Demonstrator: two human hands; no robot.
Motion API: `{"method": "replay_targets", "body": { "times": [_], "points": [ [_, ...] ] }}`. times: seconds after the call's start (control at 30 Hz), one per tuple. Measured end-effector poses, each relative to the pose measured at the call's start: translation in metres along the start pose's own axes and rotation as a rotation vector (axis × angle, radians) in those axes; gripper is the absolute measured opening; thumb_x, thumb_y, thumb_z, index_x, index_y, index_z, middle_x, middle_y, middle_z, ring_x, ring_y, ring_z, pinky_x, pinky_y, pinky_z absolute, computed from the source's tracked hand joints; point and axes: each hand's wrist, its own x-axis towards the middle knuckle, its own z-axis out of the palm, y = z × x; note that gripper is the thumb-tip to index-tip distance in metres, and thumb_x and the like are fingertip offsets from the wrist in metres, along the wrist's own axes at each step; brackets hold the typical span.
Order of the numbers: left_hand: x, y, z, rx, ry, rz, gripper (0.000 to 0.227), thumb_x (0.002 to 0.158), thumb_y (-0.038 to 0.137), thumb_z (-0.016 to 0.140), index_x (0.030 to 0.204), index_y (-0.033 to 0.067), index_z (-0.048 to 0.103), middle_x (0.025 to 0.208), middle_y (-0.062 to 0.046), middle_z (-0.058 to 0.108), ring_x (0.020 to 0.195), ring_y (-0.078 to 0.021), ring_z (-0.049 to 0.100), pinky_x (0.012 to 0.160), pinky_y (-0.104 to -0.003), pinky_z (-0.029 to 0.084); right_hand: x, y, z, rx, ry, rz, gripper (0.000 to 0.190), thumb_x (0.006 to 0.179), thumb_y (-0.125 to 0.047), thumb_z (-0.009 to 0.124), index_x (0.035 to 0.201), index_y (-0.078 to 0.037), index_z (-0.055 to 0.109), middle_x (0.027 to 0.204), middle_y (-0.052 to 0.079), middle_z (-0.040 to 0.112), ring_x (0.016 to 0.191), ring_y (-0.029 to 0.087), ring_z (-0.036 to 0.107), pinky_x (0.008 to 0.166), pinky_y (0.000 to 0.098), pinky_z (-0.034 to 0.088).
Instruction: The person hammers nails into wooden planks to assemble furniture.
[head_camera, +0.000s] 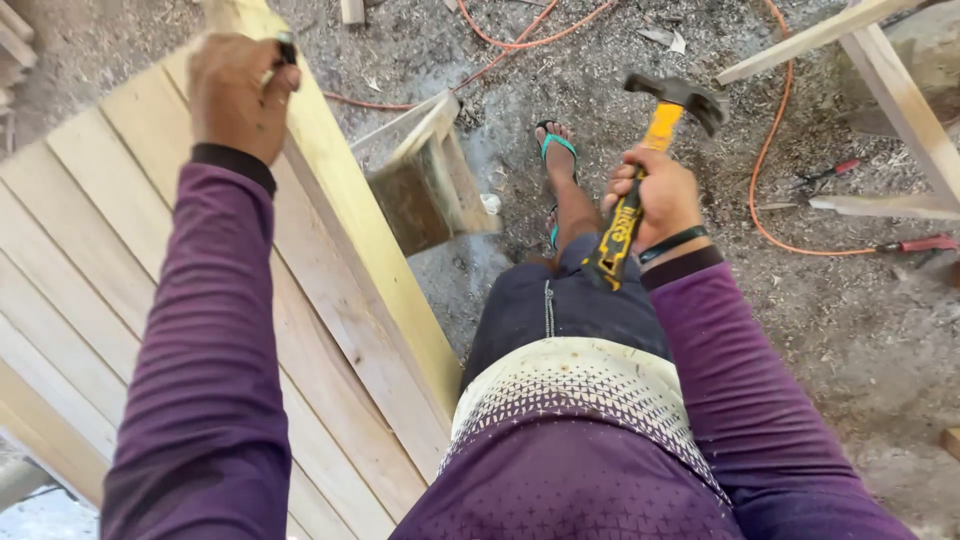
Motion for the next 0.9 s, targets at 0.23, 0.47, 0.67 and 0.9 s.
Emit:
{"method": "replay_targets", "body": {
  "times": [0.23,0.47,0.67,0.9],
  "points": [
    [0.085,-0.051,-0.008,0.336,-0.277,-0.005,0.017,0.108,0.022,0.067,0.101,0.0069,0.072,0.096,-0.009,0.070,0.097,-0.0290,0.059,0.098,-0.046,0.043,0.014,0.017,0.108,-0.276,0.005,0.000,0.015,0.103,-0.025,0.056,0.103,-0.010,0.054,0.073,0.001,0.053,0.054,0.013,0.053,0.048,0.0352,0.050],
    [0.101,-0.078,0.010,0.497,-0.644,0.036,0.028,0.115,0.038,0.057,0.110,0.0153,0.073,0.097,-0.003,0.072,0.095,-0.0257,0.059,0.090,-0.047,0.043,0.022,0.058,0.169,-0.514,-0.111,0.021,0.018,0.104,-0.025,0.055,0.099,-0.010,0.047,0.069,0.002,0.052,0.047,0.012,0.054,0.038,0.0349,0.049],
    [0.104,-0.071,0.002,0.436,-0.658,0.091,0.023,0.111,0.039,0.060,0.117,0.0221,0.074,0.102,0.003,0.073,0.101,-0.0230,0.061,0.094,-0.049,0.040,0.013,0.076,0.226,-0.662,-0.262,-0.036,0.023,0.105,-0.025,0.052,0.095,-0.007,0.042,0.067,0.001,0.050,0.042,0.012,0.053,0.034,0.0330,0.048],
    [0.099,-0.081,0.006,0.389,-0.597,0.159,0.026,0.108,0.041,0.062,0.121,0.0216,0.074,0.104,0.005,0.073,0.100,-0.0224,0.060,0.091,-0.047,0.040,-0.002,0.069,0.282,-0.680,-0.304,-0.149,0.021,0.106,-0.026,0.052,0.099,-0.008,0.044,0.067,0.000,0.049,0.042,0.010,0.054,0.035,0.0303,0.047]
  ]
}}
